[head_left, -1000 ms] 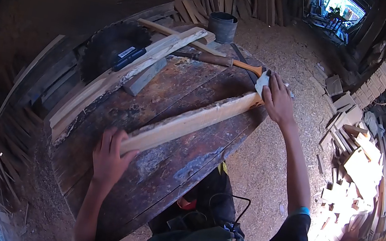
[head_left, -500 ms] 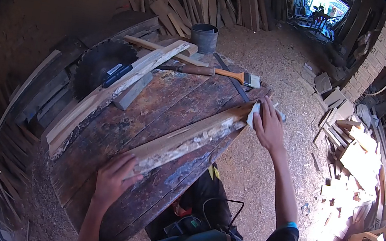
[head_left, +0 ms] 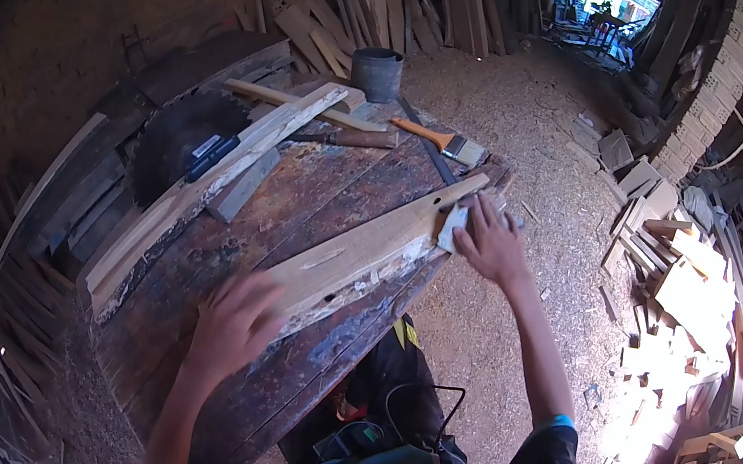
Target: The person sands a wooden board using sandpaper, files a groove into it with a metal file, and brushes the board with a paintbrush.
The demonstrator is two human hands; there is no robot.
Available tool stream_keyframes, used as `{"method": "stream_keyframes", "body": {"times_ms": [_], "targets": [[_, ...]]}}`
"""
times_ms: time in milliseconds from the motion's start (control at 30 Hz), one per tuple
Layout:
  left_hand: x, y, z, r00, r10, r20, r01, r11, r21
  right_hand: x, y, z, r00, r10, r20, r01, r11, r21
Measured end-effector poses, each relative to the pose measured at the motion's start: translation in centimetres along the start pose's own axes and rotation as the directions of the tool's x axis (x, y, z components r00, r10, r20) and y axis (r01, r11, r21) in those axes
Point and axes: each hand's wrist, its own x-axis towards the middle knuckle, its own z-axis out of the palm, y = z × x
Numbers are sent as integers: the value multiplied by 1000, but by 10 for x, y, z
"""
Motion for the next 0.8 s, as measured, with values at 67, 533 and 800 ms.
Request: {"method": "stream_keyframes", "body": {"times_ms": [67,533,800], "targets": [[40,5,13,998,31,49,-32,999,16,19,-6,-23,993,44,112,-35,996,-84],[87,-9,70,969,-125,215,149,984,-99,27,-38,-1,937,-348,-19,349,937,20],[87,-16,76,982,-101,157,128,977,-171,41,-35,0,982,-191,-3,191,980,-56]]}}
